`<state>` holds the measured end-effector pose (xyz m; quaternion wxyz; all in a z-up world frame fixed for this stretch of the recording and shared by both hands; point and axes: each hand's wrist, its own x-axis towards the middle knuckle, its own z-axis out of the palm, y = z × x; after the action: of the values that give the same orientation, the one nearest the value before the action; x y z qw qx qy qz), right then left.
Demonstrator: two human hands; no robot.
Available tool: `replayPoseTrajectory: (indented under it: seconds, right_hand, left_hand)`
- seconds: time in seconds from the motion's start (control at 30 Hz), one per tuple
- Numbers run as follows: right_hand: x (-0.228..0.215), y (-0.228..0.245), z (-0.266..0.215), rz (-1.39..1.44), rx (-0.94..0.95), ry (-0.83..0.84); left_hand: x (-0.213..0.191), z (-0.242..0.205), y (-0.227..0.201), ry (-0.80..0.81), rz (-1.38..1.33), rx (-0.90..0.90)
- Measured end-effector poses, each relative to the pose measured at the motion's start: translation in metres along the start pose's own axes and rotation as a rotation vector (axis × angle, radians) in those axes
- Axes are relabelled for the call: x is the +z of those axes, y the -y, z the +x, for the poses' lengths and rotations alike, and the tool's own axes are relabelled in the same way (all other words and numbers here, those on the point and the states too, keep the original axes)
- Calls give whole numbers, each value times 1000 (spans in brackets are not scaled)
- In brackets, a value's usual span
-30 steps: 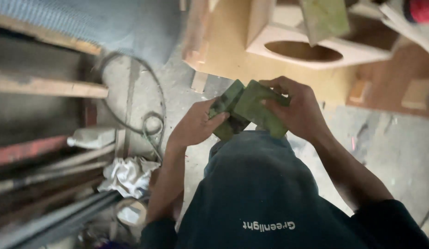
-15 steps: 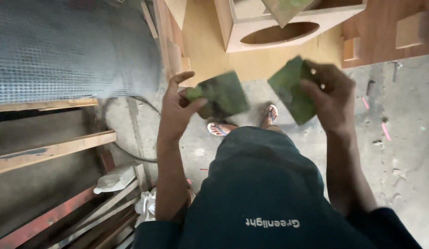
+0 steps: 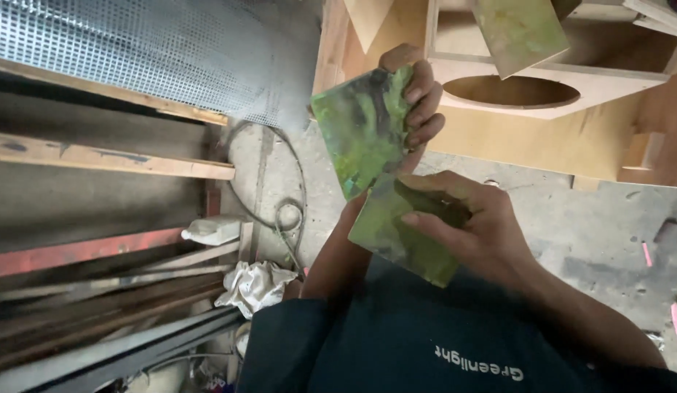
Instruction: Applying wood filler to the joints and surfaces of wooden speaker boxes using small spreaders.
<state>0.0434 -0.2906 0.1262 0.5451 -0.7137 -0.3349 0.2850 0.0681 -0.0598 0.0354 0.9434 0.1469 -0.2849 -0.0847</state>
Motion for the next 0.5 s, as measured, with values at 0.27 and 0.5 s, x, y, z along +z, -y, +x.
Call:
replayPoseTrajectory:
  seconds: [0.27,0.5]
  right_hand:
    - [-75,-20,-63,18,-44,-93]
    - [-107,-30,-95,-57,-183,-119]
  left_hand:
    - [-5,28,92,-2,99,-115]
    - [-12,30,148,-55,183,-209]
